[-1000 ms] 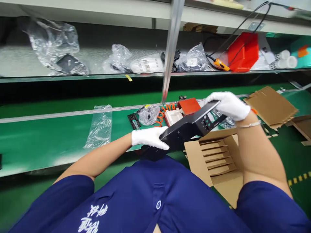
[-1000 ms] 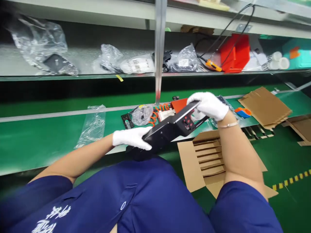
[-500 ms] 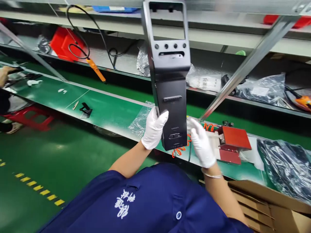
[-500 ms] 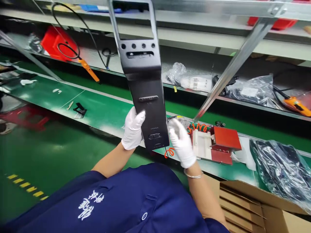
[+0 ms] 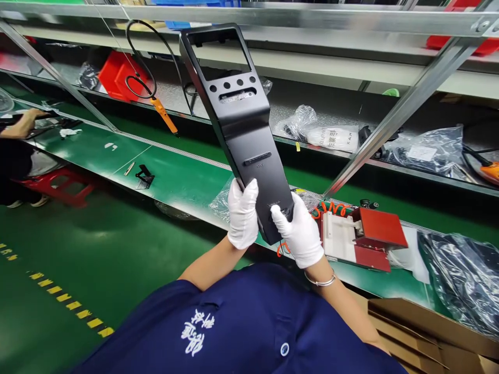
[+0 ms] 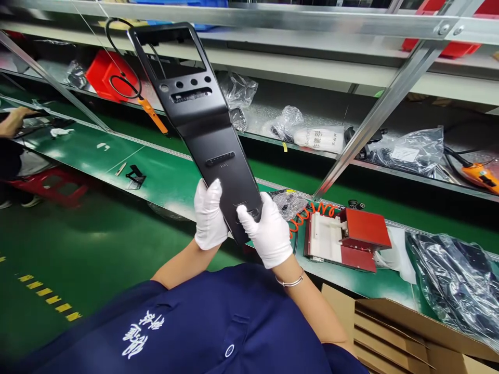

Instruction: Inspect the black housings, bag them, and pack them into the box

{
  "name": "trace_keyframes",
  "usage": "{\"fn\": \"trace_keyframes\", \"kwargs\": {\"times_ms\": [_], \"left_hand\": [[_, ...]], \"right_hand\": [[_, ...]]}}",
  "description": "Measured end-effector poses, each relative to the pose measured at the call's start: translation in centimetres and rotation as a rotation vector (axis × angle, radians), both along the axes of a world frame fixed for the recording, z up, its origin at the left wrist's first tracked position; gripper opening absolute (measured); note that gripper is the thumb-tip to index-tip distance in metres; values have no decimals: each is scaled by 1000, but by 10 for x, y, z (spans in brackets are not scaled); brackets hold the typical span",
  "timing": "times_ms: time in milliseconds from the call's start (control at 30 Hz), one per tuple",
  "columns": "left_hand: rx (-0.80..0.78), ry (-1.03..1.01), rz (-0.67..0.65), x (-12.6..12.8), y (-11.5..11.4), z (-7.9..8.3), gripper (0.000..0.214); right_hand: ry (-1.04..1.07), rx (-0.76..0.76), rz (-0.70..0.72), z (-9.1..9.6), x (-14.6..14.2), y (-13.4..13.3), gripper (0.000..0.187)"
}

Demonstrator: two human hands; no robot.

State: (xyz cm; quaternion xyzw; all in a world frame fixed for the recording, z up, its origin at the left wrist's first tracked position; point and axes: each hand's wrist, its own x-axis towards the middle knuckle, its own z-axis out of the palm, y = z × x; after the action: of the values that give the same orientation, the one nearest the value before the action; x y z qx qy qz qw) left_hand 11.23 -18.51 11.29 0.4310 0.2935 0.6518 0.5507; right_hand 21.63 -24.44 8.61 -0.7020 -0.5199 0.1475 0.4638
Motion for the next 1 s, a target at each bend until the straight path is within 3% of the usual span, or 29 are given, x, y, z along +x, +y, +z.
{"fn": "trace_keyframes", "kwargs": {"times_ms": [167,367,433,567,700,833,1000], "left_hand": [[8,-26,1,8,-4,1,23],[30,-157,-101,10,11,4,26],[-21,-195,-86,9,16,4,29],[-29,-224,-45,11,19,5,24],[53,-194,12,15,14,6,19],[98,-137,79,18,10,6,26],[106,-127,173,22,9,5,25]], "right_hand": [[61,48,-14,-10,10,6,54],[372,230,242,-13,30,-6,56],[401,311,162,-11,37,-15,50],[55,450,-45,-5,30,-26,30],[-270,464,-48,-5,8,-17,43],[-261,484,-114,-13,-4,-1,50],[-186,530,-108,-15,-6,6,41]]}}
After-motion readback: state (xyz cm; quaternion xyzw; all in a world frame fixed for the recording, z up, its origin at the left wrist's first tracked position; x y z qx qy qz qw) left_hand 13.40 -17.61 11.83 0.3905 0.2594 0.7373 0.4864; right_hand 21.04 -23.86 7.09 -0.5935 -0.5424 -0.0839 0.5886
